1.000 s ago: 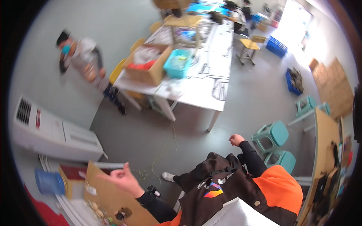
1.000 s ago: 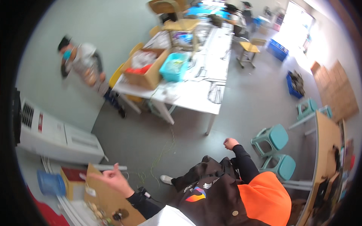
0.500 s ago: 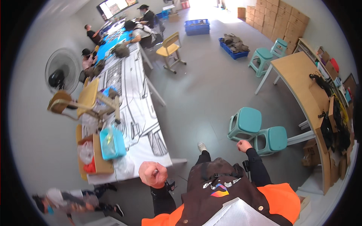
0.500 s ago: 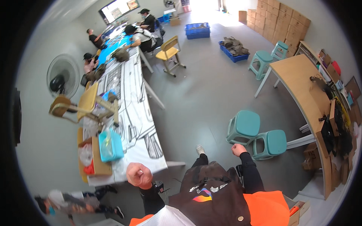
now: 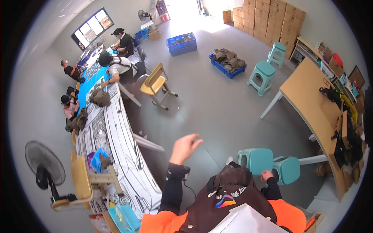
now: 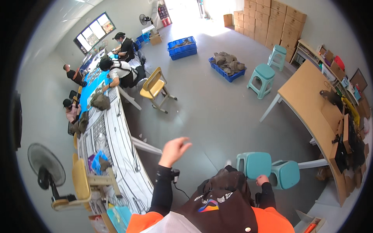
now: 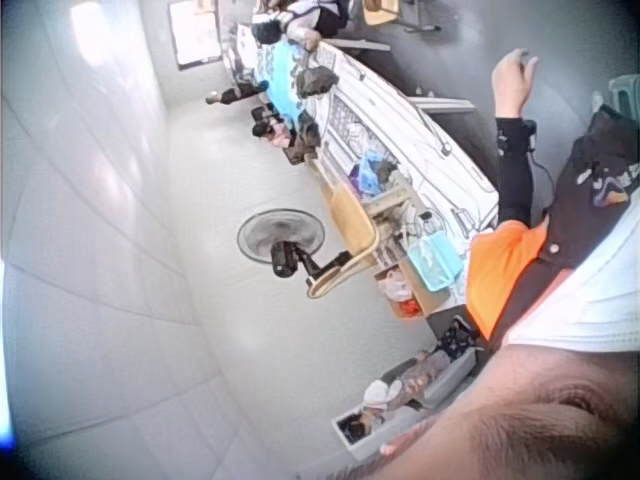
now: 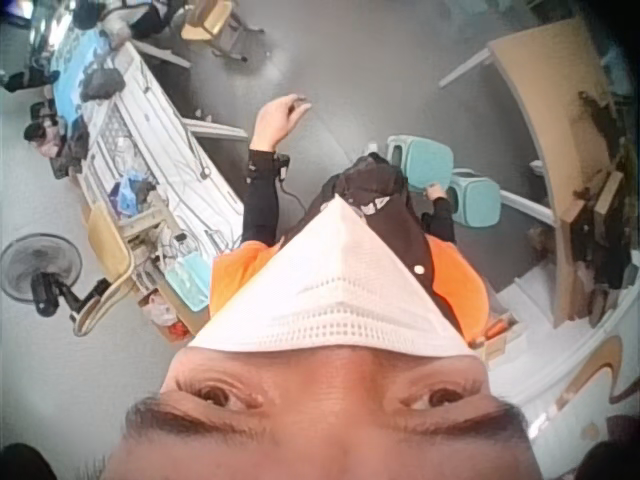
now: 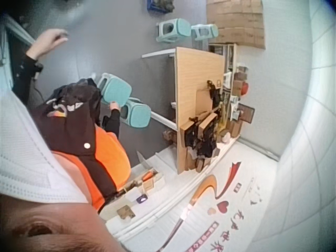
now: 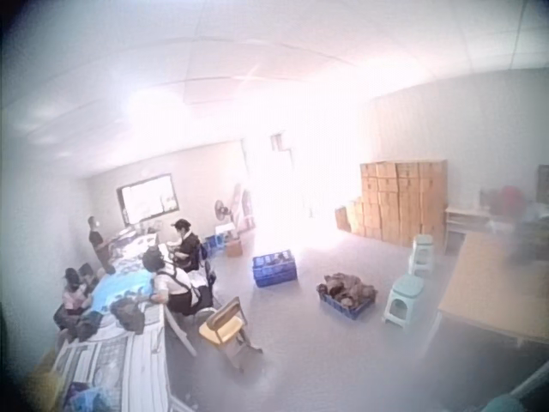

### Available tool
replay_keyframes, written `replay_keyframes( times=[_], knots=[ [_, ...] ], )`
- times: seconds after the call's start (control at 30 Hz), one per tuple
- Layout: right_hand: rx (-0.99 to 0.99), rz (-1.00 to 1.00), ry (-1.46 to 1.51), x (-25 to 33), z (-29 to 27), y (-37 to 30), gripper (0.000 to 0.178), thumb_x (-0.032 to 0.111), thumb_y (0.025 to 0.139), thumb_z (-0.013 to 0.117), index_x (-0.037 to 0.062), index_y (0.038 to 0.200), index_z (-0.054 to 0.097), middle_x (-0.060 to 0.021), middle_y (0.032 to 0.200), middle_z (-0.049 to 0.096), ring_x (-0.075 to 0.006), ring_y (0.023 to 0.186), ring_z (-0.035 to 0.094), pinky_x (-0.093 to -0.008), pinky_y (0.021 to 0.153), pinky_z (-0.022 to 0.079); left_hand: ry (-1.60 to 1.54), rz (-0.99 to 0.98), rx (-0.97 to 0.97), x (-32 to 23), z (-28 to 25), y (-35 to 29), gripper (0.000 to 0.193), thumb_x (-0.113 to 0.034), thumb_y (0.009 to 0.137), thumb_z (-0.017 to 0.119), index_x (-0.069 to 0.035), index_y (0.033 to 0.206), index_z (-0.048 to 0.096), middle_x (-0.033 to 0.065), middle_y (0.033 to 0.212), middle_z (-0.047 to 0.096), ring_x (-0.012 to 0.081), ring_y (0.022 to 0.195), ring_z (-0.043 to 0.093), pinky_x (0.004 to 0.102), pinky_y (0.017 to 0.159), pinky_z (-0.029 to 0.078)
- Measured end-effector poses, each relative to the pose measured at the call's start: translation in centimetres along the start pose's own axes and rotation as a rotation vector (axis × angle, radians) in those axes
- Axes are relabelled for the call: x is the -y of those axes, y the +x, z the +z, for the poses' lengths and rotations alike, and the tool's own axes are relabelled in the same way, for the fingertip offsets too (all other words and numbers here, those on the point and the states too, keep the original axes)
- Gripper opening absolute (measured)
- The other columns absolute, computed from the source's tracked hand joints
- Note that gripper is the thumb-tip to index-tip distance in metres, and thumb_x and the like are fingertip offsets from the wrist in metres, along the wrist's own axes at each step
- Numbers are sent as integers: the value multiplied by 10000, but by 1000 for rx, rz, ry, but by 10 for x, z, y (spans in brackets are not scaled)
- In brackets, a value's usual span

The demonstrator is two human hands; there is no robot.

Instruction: Manually assembling and inspecting brown shoe components on a work table.

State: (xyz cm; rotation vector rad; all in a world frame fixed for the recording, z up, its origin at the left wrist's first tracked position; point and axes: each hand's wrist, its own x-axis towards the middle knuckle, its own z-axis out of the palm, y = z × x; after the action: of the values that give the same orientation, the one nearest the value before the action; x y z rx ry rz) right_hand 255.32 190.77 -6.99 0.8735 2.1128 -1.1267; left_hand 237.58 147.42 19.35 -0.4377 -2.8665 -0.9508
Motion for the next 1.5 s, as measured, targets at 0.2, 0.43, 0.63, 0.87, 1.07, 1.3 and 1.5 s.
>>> replay_keyframes(
  times=[0.2, 0.43, 0.63, 0.87, 1.07, 1.3, 1.5],
  knots=[
    [233, 264, -183, 83, 5, 80, 154, 131, 748, 546, 6, 680, 604, -85, 600, 610, -181, 539, 602, -306, 537, 485, -16, -110, 131, 99, 76, 86, 211, -166, 743, 553, -23, 641, 437, 139, 604, 488, 320, 611, 516, 387, 536, 398],
    [-479, -488, -393, 295, -36, 241, 219, 230, 670, 554, 13, 651, 563, -175, 605, 563, -349, 608, 551, -414, 598, 449, 29, -336, -405, 175, 17, 215, 275, -130, 728, 567, -22, 579, 362, 123, 522, 407, 298, 478, 414, 360, 459, 349],
    [-656, -731, -19, 574, -84, 298, 267, 260, 731, 612, 31, 827, 516, -133, 595, 550, -305, 577, 546, -382, 570, 431, 58, -395, -537, 212, -33, 334, 435, -243, 699, 659, 3, 967, 419, 68, 524, 460, 243, 485, 474, 330, 485, 389],
    [-529, -742, 209, 772, -91, 323, 261, 228, 734, 636, 32, 787, 471, -47, 542, 452, -169, 471, 422, -296, 491, 378, -15, -451, -266, 311, -48, 479, 884, -334, 659, 712, -3, 1298, 199, 42, 556, 518, 201, 491, 521, 308, 489, 423],
    [-826, -1027, 67, 880, -82, 349, 191, 136, 723, 624, 46, 763, 461, -52, 501, 374, -145, 440, 395, -294, 453, 361, -20, -202, -631, 357, -61, 612, 243, -206, 744, 640, -58, 635, 482, 49, 523, 509, 173, 464, 515, 295, 459, 406],
    [-828, -1133, 62, 1052, -88, 430, 206, 131, 687, 669, 41, 754, 496, -26, 493, 376, -153, 395, 381, -287, 403, 347, 46, -302, -655, 415, -111, 754, 347, -181, 735, 671, -47, 962, 444, 19, 469, 417, 125, 384, 399, 235, 419, 356],
    [-636, -1068, 1, 1212, -69, 524, 172, 121, 695, 658, 66, 687, 495, -45, 495, 460, -180, 417, 472, -294, 406, 375, 165, -515, -651, 482, -139, 830, 344, -231, 743, 649, -46, 968, 466, 39, 488, 463, 196, 410, 470, 303, 434, 388]
  ],
)
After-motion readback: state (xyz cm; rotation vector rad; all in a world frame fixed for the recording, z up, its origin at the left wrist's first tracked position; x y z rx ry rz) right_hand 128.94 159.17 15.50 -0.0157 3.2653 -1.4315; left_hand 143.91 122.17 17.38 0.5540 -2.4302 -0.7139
